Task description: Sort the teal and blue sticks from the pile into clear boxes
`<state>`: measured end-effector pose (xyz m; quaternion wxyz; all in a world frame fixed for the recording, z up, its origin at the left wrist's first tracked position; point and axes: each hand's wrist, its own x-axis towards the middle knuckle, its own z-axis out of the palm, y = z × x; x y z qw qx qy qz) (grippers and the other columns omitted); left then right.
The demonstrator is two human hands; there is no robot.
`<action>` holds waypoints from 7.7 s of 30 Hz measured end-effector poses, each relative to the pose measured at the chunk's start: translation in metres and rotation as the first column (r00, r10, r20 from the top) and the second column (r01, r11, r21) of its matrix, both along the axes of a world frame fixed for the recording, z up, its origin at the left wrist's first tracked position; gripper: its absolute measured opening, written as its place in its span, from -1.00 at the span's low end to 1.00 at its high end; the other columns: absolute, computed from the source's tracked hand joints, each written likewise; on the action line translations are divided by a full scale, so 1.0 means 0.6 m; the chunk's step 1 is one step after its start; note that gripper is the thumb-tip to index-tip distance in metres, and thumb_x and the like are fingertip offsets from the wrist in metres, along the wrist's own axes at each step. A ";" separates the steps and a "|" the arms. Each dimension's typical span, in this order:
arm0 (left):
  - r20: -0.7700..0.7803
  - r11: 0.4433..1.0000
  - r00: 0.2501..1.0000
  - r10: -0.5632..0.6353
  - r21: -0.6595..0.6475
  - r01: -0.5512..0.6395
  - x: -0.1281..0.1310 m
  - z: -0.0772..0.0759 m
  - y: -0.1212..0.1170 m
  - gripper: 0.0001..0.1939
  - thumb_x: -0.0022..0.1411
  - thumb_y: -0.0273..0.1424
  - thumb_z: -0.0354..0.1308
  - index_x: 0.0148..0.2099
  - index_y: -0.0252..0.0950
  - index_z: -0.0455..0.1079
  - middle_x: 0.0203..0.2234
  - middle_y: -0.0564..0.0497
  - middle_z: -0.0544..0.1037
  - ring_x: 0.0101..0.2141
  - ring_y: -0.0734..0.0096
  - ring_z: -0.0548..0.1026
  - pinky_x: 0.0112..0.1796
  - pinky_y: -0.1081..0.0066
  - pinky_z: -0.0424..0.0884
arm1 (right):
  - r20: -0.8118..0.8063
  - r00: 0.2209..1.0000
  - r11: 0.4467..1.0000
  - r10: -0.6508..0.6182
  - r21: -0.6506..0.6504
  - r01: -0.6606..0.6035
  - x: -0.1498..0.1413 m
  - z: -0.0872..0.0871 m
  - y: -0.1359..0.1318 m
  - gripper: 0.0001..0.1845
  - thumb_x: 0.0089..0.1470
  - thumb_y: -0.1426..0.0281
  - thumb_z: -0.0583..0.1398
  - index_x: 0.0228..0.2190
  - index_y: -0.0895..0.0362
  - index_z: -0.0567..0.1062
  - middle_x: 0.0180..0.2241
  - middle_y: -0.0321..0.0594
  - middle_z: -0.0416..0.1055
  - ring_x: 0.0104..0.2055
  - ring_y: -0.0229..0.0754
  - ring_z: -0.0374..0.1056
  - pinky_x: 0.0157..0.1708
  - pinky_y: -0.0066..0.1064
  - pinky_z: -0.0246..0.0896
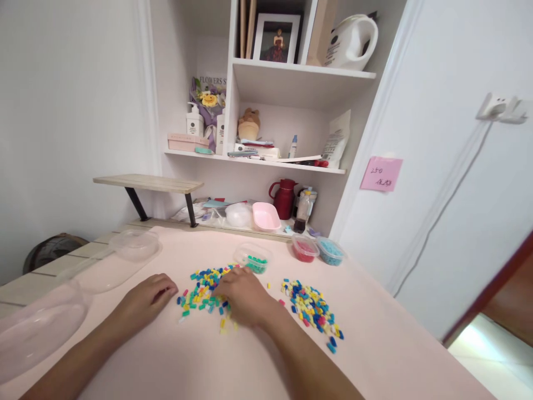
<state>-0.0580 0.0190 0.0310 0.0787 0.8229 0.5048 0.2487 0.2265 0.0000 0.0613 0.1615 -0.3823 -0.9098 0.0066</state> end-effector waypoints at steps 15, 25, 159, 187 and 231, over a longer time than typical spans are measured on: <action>0.049 1.000 0.999 0.012 -0.026 -0.011 -0.008 -0.010 0.018 -0.67 0.30 -0.15 -0.05 -0.29 -0.12 0.50 -0.29 0.05 0.58 -0.18 0.32 0.51 -0.13 0.36 0.38 | 0.050 0.991 0.939 -0.125 -0.317 0.134 0.044 0.026 0.002 -0.82 0.01 0.40 0.31 -0.26 0.03 0.59 -0.24 -0.31 0.54 -0.20 -0.19 0.41 -0.34 -0.48 0.08; 0.068 1.000 0.998 0.003 -0.004 -0.003 -0.005 0.000 0.015 -0.68 0.28 -0.14 -0.01 -0.32 -0.12 0.52 -0.32 0.05 0.60 -0.23 0.32 0.54 -0.16 0.38 0.42 | 0.053 0.994 0.964 -0.095 -0.243 0.105 0.030 0.027 -0.012 -0.62 -0.04 0.56 0.24 -0.16 0.00 0.55 -0.23 -0.32 0.51 -0.23 -0.22 0.39 -0.36 -0.48 0.05; 0.042 1.000 0.999 -0.026 -0.007 0.026 0.001 -0.008 0.007 -0.66 0.31 -0.22 -0.07 -0.30 -0.14 0.52 -0.29 0.01 0.58 -0.22 0.30 0.49 -0.17 0.35 0.38 | -0.522 0.799 0.949 -0.299 -0.080 0.303 0.097 0.020 0.043 -0.88 0.07 0.42 0.23 -0.37 0.10 0.61 -0.39 -0.23 0.48 -0.40 -0.22 0.33 -0.33 -0.41 0.22; 0.089 0.999 0.995 -0.034 0.008 0.034 0.005 -0.011 0.001 -0.70 0.29 -0.24 -0.02 -0.29 -0.15 0.54 -0.30 -0.01 0.58 -0.22 0.28 0.48 -0.16 0.29 0.38 | -0.085 0.996 1.000 -0.018 0.011 0.019 -0.018 -0.025 0.000 -0.73 0.13 0.47 0.23 -0.15 -0.02 0.61 -0.24 -0.21 0.52 -0.12 -0.14 0.39 -0.14 -0.40 0.21; 0.052 0.999 0.998 -0.020 -0.029 0.022 0.008 -0.007 -0.006 -0.69 0.31 -0.22 -0.04 -0.24 -0.14 0.52 -0.26 -0.01 0.56 -0.18 0.27 0.47 -0.11 0.25 0.34 | -0.019 0.979 0.976 0.203 -0.080 -0.204 -0.037 -0.001 -0.030 -0.40 0.20 0.13 0.21 0.24 -0.10 0.27 0.31 -0.20 0.18 0.33 0.02 0.04 0.27 -0.06 -0.12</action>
